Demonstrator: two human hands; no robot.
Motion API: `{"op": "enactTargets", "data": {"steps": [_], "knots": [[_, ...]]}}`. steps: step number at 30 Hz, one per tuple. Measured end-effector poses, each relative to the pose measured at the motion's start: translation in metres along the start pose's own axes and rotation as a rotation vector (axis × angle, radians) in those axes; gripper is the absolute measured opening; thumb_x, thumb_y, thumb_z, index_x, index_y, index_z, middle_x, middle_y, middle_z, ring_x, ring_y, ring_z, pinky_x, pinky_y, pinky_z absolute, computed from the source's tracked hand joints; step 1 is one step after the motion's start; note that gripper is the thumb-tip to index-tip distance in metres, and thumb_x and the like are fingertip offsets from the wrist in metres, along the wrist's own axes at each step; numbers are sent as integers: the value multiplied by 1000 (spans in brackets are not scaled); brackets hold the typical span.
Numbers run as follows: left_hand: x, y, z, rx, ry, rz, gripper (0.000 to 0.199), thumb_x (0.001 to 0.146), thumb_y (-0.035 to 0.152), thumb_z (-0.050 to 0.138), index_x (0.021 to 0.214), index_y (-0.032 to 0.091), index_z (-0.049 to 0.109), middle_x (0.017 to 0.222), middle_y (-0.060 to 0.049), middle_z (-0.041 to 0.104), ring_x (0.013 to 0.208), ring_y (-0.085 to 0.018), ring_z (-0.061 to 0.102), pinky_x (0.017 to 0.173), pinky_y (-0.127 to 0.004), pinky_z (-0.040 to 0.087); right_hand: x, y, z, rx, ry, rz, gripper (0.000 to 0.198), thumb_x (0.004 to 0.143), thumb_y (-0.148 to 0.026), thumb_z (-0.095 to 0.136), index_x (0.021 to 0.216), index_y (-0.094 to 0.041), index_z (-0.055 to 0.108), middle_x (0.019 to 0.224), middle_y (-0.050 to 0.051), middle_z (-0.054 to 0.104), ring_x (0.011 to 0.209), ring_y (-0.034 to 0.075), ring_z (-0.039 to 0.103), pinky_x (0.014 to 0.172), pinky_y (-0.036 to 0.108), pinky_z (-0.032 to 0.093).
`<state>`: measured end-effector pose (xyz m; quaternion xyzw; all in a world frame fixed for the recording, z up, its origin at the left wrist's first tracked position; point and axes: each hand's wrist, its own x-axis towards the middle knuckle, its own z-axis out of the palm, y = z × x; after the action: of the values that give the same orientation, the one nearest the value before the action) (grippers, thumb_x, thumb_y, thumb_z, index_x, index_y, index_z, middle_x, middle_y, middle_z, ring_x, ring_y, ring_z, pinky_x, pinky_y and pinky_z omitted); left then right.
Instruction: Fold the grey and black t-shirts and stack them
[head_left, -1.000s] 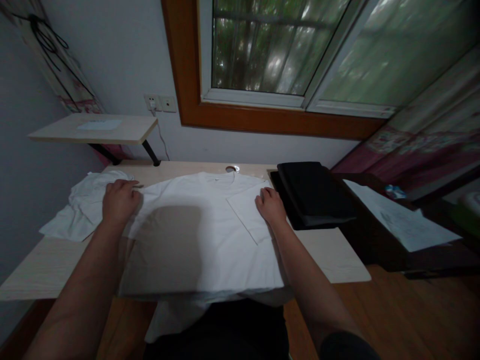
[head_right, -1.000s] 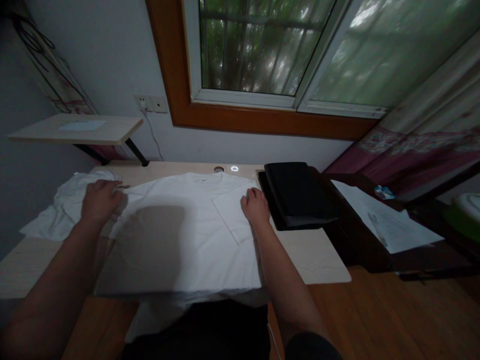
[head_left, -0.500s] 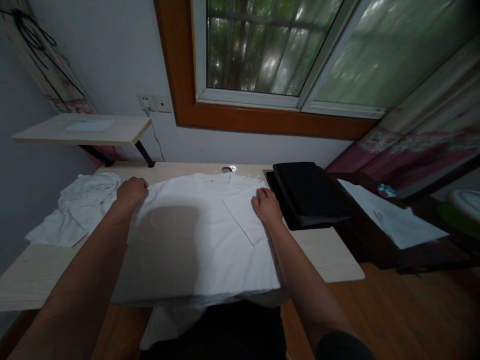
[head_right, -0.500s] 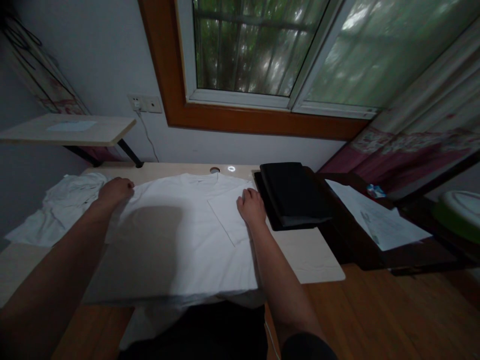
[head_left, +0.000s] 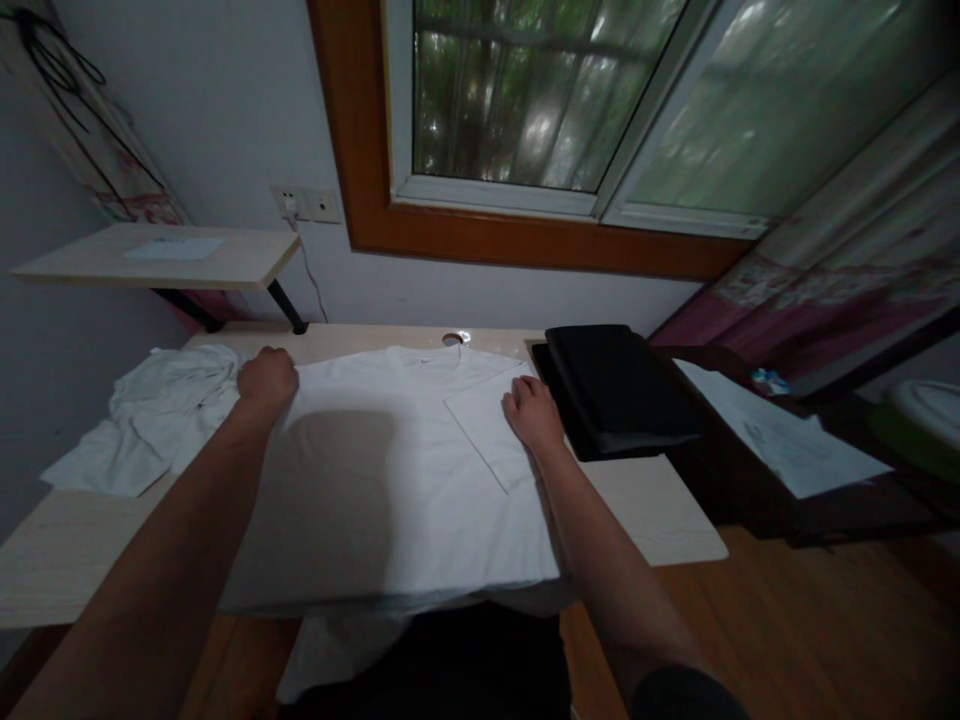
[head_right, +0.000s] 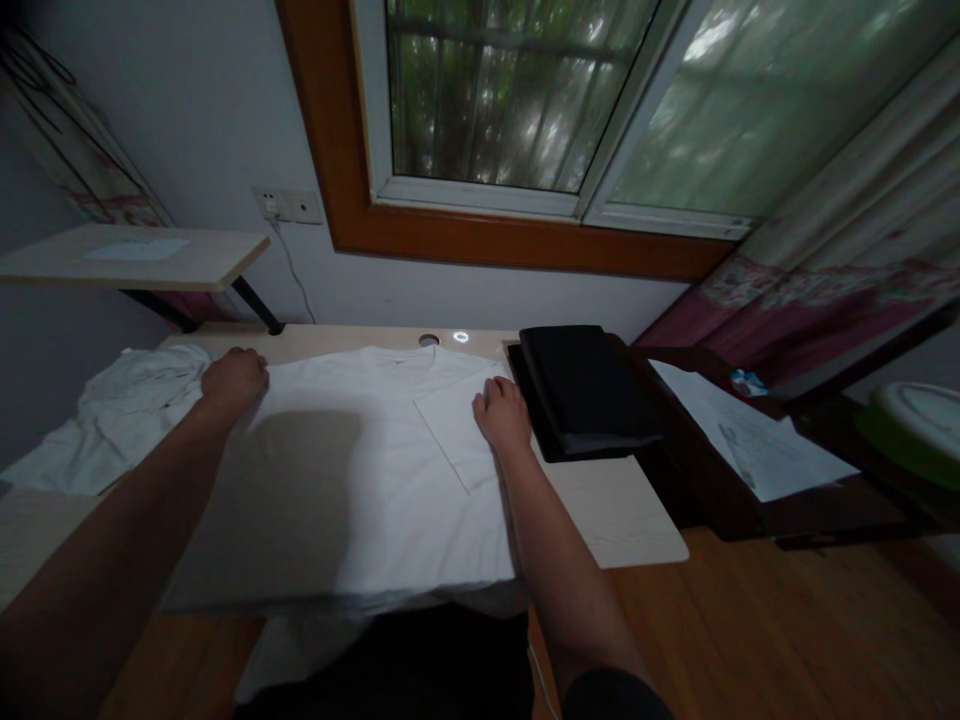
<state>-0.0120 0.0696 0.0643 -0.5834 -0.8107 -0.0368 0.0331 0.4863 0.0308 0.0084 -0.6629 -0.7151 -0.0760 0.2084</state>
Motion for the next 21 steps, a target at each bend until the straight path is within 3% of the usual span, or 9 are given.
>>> {"op": "enactTargets", "data": {"steps": [3,6,9,11,15,21], "knots": [[-9,11,0,-8,114,37,41,94,26,44,123,7,65,126,-26,65,110,-36,65,90,-46,53,0,0,0,-3,-4,-1,45,99,-33,50,137,-12,64,141,17,60,126,32,53,110,43,43],[-24,31,2,-21,239,168,41,96,29,41,120,9,68,126,-24,66,122,-37,60,98,-48,50,0,0,0,-4,-7,5,45,100,-33,50,138,-12,63,141,17,60,127,33,53,110,44,43],[-45,57,15,-45,168,417,42,98,31,40,121,15,70,129,-17,69,129,-32,58,110,-46,44,0,0,0,3,-19,11,46,100,-34,49,138,-13,63,142,17,59,128,33,52,110,44,43],[-59,71,30,-72,116,512,46,99,36,41,133,17,65,142,-14,65,139,-28,53,118,-43,38,0,0,-1,5,-24,12,46,100,-34,49,139,-13,63,143,17,59,128,34,52,110,45,43],[-71,81,58,-85,124,478,62,102,47,37,152,13,48,164,-17,41,154,-31,36,124,-51,29,-1,-1,-2,2,-18,11,46,100,-34,48,139,-13,63,143,17,59,128,34,52,110,44,43],[-46,70,63,-84,80,371,68,104,48,28,157,7,40,168,-18,33,157,-30,29,126,-52,25,-1,-1,-1,-3,-15,2,47,100,-33,46,139,-12,63,143,18,59,129,34,52,112,45,42]]}}
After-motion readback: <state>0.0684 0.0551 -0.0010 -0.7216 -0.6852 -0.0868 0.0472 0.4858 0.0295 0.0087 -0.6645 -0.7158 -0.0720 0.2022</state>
